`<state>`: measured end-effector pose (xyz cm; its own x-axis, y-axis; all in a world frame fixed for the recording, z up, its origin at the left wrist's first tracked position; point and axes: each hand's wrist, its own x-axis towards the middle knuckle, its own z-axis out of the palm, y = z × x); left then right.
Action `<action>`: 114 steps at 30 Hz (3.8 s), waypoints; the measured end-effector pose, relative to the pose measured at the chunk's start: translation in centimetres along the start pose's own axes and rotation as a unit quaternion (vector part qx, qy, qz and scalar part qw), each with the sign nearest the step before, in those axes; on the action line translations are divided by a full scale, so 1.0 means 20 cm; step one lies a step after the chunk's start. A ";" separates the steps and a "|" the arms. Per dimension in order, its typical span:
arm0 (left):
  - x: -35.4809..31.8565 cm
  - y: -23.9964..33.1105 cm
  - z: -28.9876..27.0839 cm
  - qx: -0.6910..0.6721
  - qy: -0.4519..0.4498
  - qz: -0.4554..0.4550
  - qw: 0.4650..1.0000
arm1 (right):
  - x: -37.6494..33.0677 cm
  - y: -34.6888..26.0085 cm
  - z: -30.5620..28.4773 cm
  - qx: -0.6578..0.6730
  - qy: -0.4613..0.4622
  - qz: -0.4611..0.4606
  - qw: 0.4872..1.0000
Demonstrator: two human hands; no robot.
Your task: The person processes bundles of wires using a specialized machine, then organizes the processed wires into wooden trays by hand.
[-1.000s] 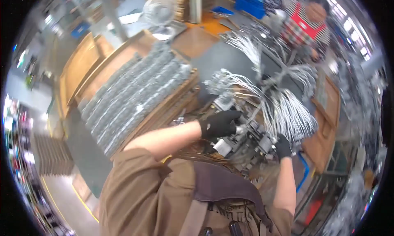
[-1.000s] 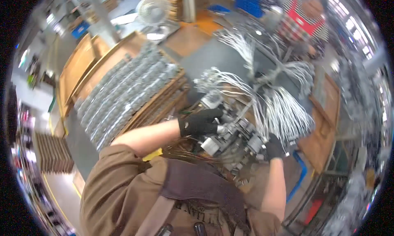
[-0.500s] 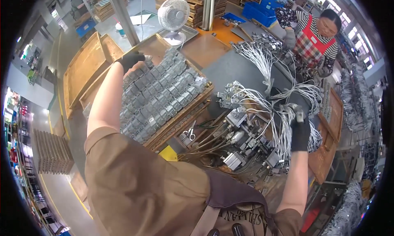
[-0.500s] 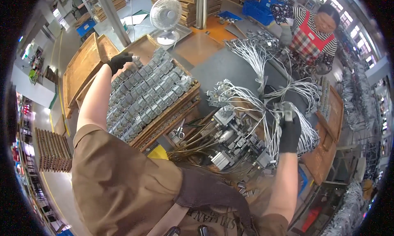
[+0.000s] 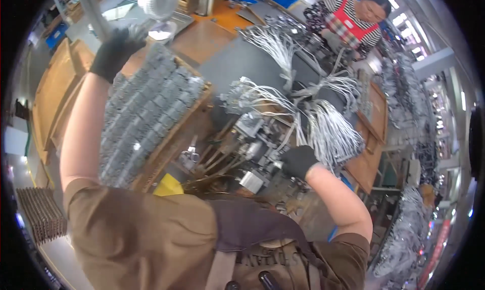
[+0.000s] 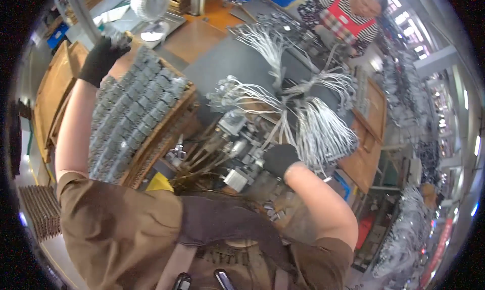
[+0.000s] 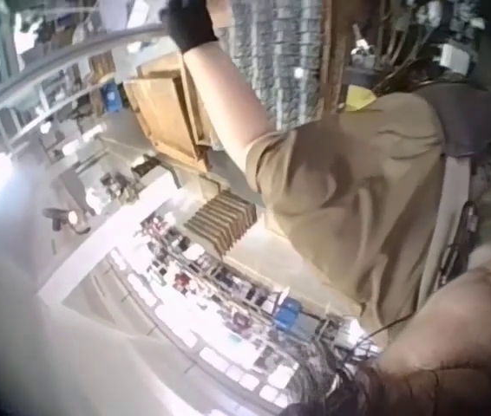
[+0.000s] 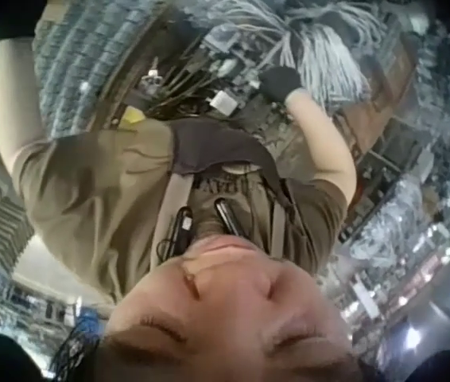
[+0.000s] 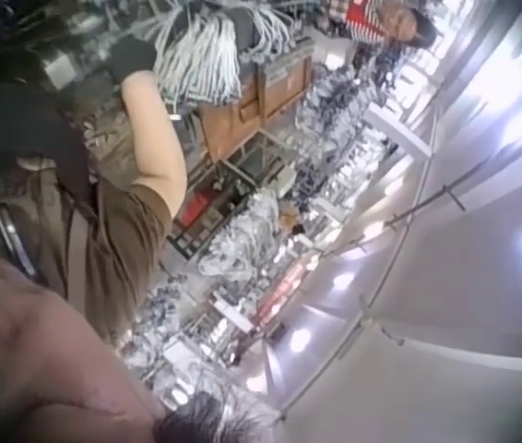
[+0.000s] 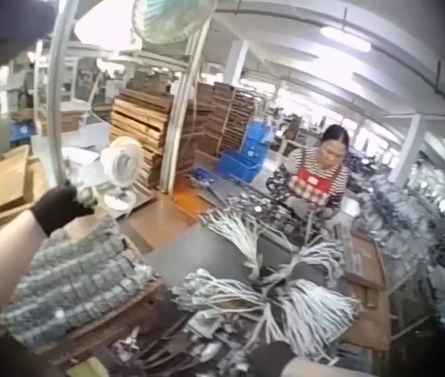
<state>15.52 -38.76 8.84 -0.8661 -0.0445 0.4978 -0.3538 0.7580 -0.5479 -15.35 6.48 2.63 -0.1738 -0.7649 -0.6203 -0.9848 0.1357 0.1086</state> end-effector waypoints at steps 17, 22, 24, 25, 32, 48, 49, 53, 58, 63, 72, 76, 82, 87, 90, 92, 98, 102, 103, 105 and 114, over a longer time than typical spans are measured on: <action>0.49 2.14 -0.33 -0.809 -0.315 -0.240 0.435 | -0.38 0.34 0.28 0.058 0.083 0.022 0.995; 0.67 1.95 -0.17 -0.890 -0.195 -0.052 0.409 | -0.29 0.39 0.18 0.312 0.016 -0.091 0.946; 0.77 1.70 -0.05 -0.891 -0.195 -0.039 0.409 | -0.24 0.38 0.07 0.367 0.015 -0.153 0.917; 0.79 1.58 0.00 -0.934 -0.230 -0.261 0.079 | -0.20 0.39 0.00 0.394 -0.079 -0.095 0.911; 0.67 1.51 -0.18 -0.676 -0.110 -0.148 0.714 | 0.06 0.16 -0.11 0.117 0.203 -0.057 0.971; 0.36 1.98 -0.26 -0.775 -0.165 -0.168 0.586 | -0.04 0.22 -0.02 0.220 0.188 -0.061 0.955; 0.37 1.97 -0.26 -0.773 -0.175 -0.170 0.586 | -0.03 0.22 -0.01 0.220 0.193 -0.059 0.954; 0.38 1.96 -0.28 -0.783 -0.211 -0.190 0.553 | -0.01 0.20 -0.01 0.206 0.237 -0.091 0.945; 0.41 1.94 -0.29 -0.714 -0.173 -0.128 0.666 | -0.02 0.18 -0.08 0.213 0.266 -0.100 0.935; 0.42 1.92 -0.27 -0.694 -0.165 -0.118 0.691 | 0.01 0.17 -0.11 0.196 0.192 -0.044 0.961; 0.47 2.01 -0.15 -0.822 -0.235 -0.232 0.463 | 0.06 0.09 -0.06 0.256 0.163 0.021 0.952; 0.46 1.99 -0.12 -0.792 -0.277 -0.215 0.499 | -0.01 0.13 -0.07 0.197 0.362 -0.017 0.911; 0.40 2.03 -0.19 -0.824 -0.294 -0.227 0.428 | -0.11 0.11 0.07 0.298 0.279 -0.027 0.912; 0.39 2.06 -0.27 -0.835 -0.378 -0.279 0.288 | -0.07 0.03 0.23 0.234 0.320 -0.021 0.918; 0.36 2.03 -0.29 -0.713 -0.306 -0.095 0.623 | -0.06 0.04 0.28 0.234 0.316 -0.016 0.919; 0.34 2.01 -0.29 -0.712 -0.281 -0.097 0.636 | -0.04 0.04 0.29 0.219 0.251 0.005 0.943; 0.38 2.02 -0.27 -0.664 -0.288 -0.097 0.684 | 0.12 0.00 0.30 0.198 0.205 0.018 0.958; 0.44 2.06 -0.24 -0.662 -0.318 -0.139 0.664 | 0.12 0.01 0.33 0.233 0.279 0.071 0.929; 0.44 2.07 -0.24 -0.663 -0.322 -0.131 0.664 | 0.11 0.01 0.34 0.234 0.319 0.077 0.915; 0.44 2.08 -0.23 -0.660 -0.297 -0.132 0.678 | 0.09 0.01 0.37 0.242 0.357 0.094 0.897; 0.44 2.07 -0.19 -0.660 -0.304 -0.130 0.675 | 0.04 0.04 0.41 0.265 0.365 0.050 0.891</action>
<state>-5.36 -5.20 -6.98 -0.9621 -0.2421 -0.1255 -0.2465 0.5753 0.7799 -16.19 11.11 -4.10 -0.4049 -0.9122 0.0630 -0.8590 0.3559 -0.3680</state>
